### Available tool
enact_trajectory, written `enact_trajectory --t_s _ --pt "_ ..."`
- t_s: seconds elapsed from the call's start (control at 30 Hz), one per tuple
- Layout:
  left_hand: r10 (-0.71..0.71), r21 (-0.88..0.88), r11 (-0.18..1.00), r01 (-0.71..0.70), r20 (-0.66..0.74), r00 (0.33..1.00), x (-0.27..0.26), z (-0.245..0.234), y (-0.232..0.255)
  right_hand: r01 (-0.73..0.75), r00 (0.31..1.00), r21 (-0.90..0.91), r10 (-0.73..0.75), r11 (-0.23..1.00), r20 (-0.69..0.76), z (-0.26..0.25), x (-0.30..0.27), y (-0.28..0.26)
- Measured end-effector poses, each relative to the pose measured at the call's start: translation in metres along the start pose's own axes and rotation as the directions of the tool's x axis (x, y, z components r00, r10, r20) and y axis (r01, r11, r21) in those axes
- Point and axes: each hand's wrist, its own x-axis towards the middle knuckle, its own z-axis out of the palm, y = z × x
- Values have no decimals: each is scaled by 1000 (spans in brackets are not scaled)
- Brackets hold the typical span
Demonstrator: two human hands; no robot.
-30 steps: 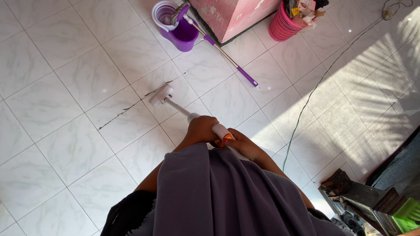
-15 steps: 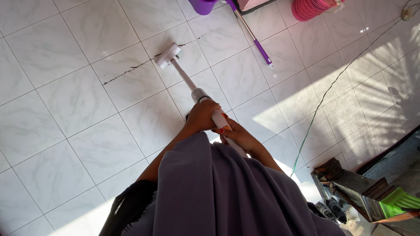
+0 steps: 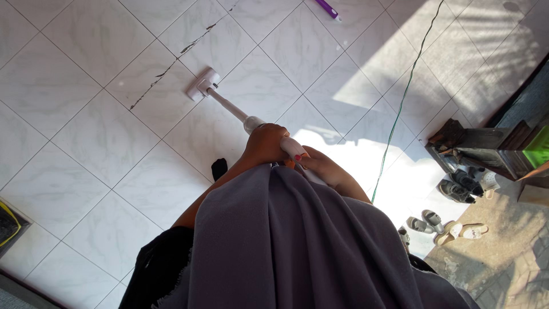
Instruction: The person vacuums the tiled floor of an entryway by pushing and pulling the vacuum head across the surface, maneuvering around a broom, a mop bucket, and shoes on the ground.
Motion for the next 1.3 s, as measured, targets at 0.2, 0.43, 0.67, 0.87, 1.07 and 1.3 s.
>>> enact_trajectory --t_s 0.2,0.43,0.67,0.87,1.07,1.3 --pt "172 3 985 -173 -86 981 -66 -22 -53 55 997 -54 -59 997 -58 92 3 34" --pt "76 33 996 -79 95 993 -114 -20 -89 168 978 -150 -184 974 -99 145 4 93" --pt "194 94 976 -195 11 981 -152 7 -97 149 979 -206 -174 967 -109 163 -19 128" --pt "188 74 979 -190 27 982 -203 58 -73 106 980 -214 -138 971 -140 156 -64 197" --pt "173 133 972 -195 164 971 -251 103 -41 10 971 -111 -36 994 -236 163 -122 252" --pt "49 206 972 -111 282 958 -282 109 -15 34 971 -170 -73 985 -227 167 -151 268"
